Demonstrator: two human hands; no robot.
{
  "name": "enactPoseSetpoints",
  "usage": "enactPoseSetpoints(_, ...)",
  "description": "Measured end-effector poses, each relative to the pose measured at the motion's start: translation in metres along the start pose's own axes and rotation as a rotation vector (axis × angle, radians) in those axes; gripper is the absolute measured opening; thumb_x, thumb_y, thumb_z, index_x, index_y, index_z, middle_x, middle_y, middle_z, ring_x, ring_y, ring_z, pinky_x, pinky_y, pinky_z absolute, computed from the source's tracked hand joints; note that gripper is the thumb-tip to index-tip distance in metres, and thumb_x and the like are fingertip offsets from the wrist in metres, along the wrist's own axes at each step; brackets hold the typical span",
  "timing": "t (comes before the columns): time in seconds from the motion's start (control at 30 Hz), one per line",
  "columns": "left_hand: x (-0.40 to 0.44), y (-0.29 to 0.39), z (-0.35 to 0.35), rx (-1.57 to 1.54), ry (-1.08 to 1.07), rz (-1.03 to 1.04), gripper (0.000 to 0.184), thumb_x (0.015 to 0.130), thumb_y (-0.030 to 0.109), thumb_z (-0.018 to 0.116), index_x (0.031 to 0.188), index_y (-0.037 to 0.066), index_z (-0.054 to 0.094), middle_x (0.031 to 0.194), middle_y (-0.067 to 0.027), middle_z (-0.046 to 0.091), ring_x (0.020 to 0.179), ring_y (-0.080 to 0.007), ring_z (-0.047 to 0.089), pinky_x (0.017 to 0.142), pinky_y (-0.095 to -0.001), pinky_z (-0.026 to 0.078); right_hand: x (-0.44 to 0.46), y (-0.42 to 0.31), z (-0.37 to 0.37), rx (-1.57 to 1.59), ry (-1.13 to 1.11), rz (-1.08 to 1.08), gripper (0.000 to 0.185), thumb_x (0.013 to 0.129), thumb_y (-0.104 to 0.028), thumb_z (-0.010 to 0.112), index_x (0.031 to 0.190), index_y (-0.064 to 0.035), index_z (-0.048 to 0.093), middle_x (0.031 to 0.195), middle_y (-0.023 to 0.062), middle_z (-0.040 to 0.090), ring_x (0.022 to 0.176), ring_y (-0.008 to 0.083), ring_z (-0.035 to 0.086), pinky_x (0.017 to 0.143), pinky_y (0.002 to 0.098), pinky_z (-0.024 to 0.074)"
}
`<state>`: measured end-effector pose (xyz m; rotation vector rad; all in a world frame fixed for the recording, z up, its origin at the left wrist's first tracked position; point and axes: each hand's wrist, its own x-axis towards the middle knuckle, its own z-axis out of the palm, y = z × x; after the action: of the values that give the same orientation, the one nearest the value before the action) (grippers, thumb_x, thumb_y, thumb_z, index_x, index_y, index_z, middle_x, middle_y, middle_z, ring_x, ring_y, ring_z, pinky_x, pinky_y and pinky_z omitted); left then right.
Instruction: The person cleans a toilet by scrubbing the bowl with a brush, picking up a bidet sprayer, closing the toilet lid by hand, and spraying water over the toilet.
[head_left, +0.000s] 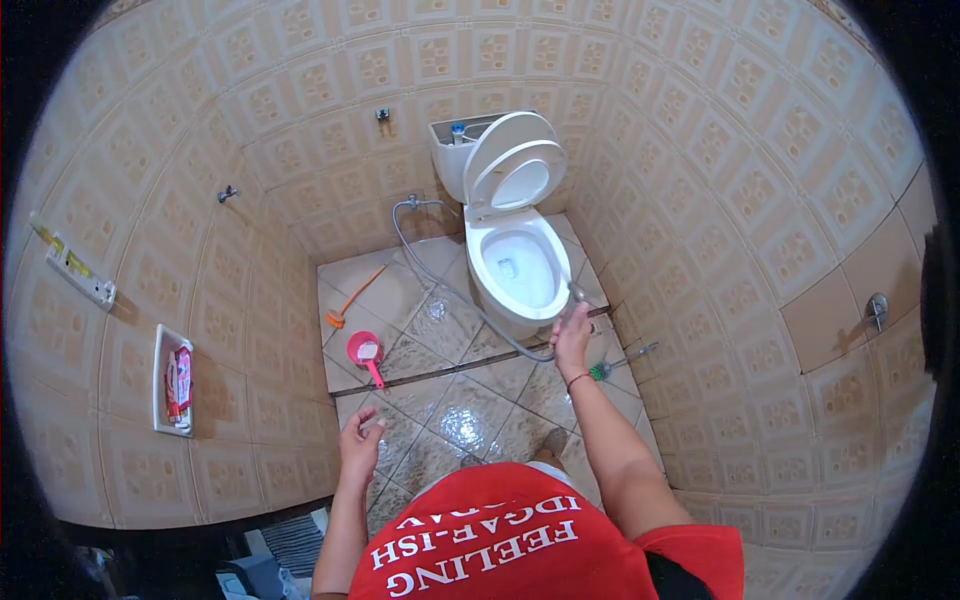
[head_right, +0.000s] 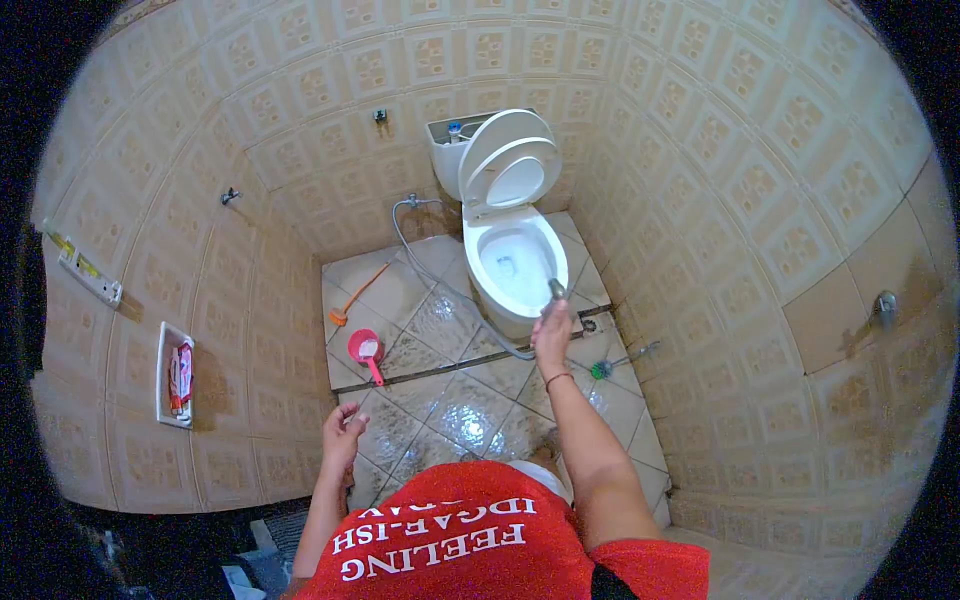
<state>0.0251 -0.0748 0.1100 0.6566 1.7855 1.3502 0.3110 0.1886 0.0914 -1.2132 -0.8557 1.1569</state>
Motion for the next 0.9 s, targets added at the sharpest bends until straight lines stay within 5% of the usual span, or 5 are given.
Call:
enactPoseSetpoints(0.07, 0.002, 0.0, 0.0, 0.023, 0.006, -0.017, 0.036, 0.076, 0.004, 0.059, 0.11, -0.002, 0.049, 0.107, -0.0106, 0.053, 0.084, -0.0119, 0.054, 0.072, -0.0227, 0.042, -0.004, -0.007, 0.009, -0.08, -0.143, -0.032, 0.05, 0.088, -0.053, 0.026, 0.073, -0.0074, 0.041, 0.051, 0.0006, 0.04, 0.036, 0.0084, 0.037, 0.03, 0.022, 0.0298)
enactPoseSetpoints(0.5, -0.007, 0.003, -0.002, 0.004, 0.02, -0.033, 0.037, 0.076, 0.005, 0.06, 0.11, -0.002, 0.048, 0.105, -0.0096, 0.053, 0.079, -0.0105, 0.053, 0.069, -0.0224, 0.042, -0.036, 0.015, -0.011, -0.096, -0.142, 0.031, 0.05, 0.089, -0.052, 0.026, 0.074, -0.0074, 0.043, 0.051, -0.0002, 0.04, 0.036, 0.008, 0.036, 0.032, 0.021, 0.0299)
enactPoseSetpoints(0.6, -0.007, -0.003, -0.002, 0.035, 0.012, -0.024, 0.035, 0.076, 0.008, 0.061, 0.108, -0.001, 0.05, 0.103, -0.0083, 0.054, 0.078, -0.0115, 0.054, 0.068, -0.0236, 0.043, -0.038, 0.018, -0.02, -0.035, 0.043, 0.096, 0.049, 0.088, -0.052, 0.026, 0.076, -0.008, 0.043, 0.051, -0.0007, 0.039, 0.037, 0.0077, 0.036, 0.033, 0.0205, 0.03)
enactPoseSetpoints(0.9, -0.002, -0.007, 0.004, 0.072, -0.024, -0.028, 0.038, 0.076, 0.007, 0.061, 0.111, -0.001, 0.048, 0.106, -0.0099, 0.054, 0.077, -0.0102, 0.053, 0.067, -0.0224, 0.042, -0.035, -0.002, -0.002, -0.032, -0.008, -0.055, 0.052, 0.088, -0.055, 0.025, 0.073, -0.0077, 0.041, 0.05, 0.0001, 0.039, 0.037, 0.0083, 0.037, 0.032, 0.0209, 0.0302)
